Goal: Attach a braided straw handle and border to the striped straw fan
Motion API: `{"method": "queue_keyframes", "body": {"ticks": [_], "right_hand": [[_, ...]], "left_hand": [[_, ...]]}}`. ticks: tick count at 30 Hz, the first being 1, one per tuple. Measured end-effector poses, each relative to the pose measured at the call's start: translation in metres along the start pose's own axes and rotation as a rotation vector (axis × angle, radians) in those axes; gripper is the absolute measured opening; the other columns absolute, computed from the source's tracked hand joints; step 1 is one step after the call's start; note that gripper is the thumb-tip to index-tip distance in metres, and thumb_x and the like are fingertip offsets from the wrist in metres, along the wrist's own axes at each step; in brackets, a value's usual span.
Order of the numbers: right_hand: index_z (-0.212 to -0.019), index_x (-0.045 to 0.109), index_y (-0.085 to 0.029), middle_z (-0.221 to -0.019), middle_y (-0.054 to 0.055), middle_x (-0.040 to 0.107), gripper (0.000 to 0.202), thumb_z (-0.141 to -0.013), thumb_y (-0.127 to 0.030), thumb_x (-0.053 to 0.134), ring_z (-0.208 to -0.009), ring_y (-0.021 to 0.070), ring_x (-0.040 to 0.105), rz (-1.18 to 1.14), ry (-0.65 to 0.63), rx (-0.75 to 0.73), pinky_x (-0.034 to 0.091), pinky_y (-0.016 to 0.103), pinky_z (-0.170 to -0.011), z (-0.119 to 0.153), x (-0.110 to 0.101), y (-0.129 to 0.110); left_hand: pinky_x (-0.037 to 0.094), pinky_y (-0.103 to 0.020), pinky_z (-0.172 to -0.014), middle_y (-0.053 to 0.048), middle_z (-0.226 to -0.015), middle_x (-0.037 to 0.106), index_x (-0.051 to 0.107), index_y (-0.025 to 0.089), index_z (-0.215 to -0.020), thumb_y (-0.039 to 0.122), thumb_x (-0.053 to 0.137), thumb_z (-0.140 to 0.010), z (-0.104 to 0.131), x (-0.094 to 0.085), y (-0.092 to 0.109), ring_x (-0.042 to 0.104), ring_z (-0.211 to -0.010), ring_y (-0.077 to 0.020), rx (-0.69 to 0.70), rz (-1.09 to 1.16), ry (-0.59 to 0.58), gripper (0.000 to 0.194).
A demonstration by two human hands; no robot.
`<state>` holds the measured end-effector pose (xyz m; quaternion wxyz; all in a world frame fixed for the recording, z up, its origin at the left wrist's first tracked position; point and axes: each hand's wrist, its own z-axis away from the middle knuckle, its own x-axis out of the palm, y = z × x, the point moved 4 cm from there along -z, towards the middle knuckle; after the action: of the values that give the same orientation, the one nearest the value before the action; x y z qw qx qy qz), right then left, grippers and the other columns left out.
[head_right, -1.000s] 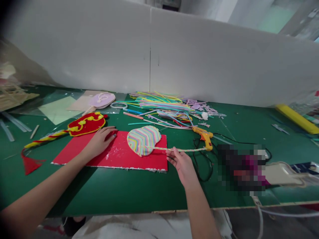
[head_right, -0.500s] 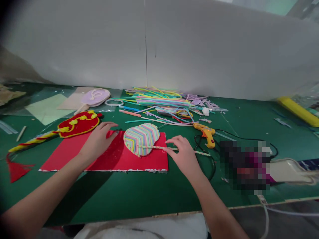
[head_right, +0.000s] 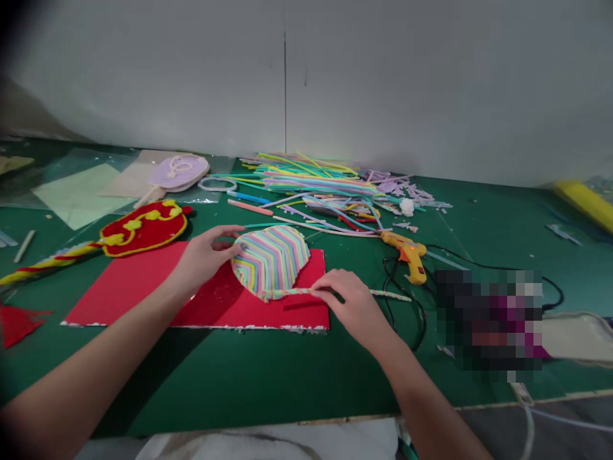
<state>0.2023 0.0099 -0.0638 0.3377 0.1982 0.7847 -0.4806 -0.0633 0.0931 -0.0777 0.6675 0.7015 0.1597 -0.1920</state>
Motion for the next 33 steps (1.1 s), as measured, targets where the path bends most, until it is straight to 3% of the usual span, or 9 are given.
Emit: {"method": "queue_keyframes", "body": {"ticks": [4,7,9,14,18,33], "right_hand": [[-0.088,0.064,-0.023,-0.088,0.003,0.066,0.013,-0.09,-0.028,0.052,-0.085,0.0171,0.059,0.079,-0.076,-0.058,0.042,0.033,-0.078,0.008,0.005,-0.001],[-0.09,0.064,-0.022,-0.088,0.004,0.066,0.015,-0.092,-0.026,0.05,-0.085,0.0171,0.059,0.122,-0.086,-0.043,0.042,0.033,-0.077,0.011,0.008,0.0],[-0.09,0.064,-0.022,-0.087,0.004,0.066,0.015,-0.092,-0.026,0.05,-0.084,0.0171,0.059,0.144,-0.08,-0.047,0.043,0.033,-0.077,0.011,0.008,-0.001],[-0.09,0.064,-0.023,-0.088,0.003,0.067,0.015,-0.092,-0.026,0.05,-0.083,0.0164,0.06,0.185,-0.088,-0.067,0.043,0.033,-0.077,0.012,0.007,-0.005],[-0.091,0.064,-0.022,-0.088,0.003,0.067,0.014,-0.091,-0.025,0.05,-0.084,0.0159,0.06,0.211,-0.089,-0.08,0.042,0.033,-0.079,0.013,0.007,-0.009],[-0.093,0.065,-0.022,-0.089,0.004,0.066,0.014,-0.09,-0.021,0.052,-0.087,0.0164,0.059,0.237,-0.076,-0.142,0.042,0.035,-0.082,0.017,0.008,-0.012]], "left_hand": [[0.052,-0.032,-0.073,-0.006,-0.098,0.062,0.062,0.018,-0.109,0.033,0.061,-0.074,0.001,-0.007,-0.003,0.062,-0.08,-0.018,-0.026,-0.061,-0.03,0.038],[0.048,-0.037,-0.084,-0.008,-0.102,0.058,0.065,0.018,-0.102,0.028,0.06,-0.078,0.004,-0.013,0.006,0.057,-0.094,-0.0207,0.178,-0.264,0.061,0.027],[0.045,-0.037,-0.087,-0.006,-0.101,0.057,0.067,0.019,-0.094,0.027,0.059,-0.081,0.01,-0.011,0.017,0.054,-0.097,-0.0208,0.368,-0.362,0.059,0.017],[0.045,-0.028,-0.079,-0.003,-0.091,0.06,0.067,0.02,-0.09,0.026,0.053,-0.088,0.039,0.012,0.032,0.056,-0.087,-0.0149,0.644,-0.294,-0.38,0.015],[0.044,-0.027,-0.082,-0.003,-0.094,0.061,0.065,0.021,-0.095,0.024,0.056,-0.088,0.054,0.024,0.027,0.056,-0.091,-0.0149,0.659,-0.276,-0.515,0.012],[0.042,-0.025,-0.076,-0.003,-0.09,0.059,0.062,0.018,-0.093,0.022,0.054,-0.088,0.053,0.031,0.022,0.053,-0.088,-0.0149,0.697,-0.29,-0.482,0.01]]}}
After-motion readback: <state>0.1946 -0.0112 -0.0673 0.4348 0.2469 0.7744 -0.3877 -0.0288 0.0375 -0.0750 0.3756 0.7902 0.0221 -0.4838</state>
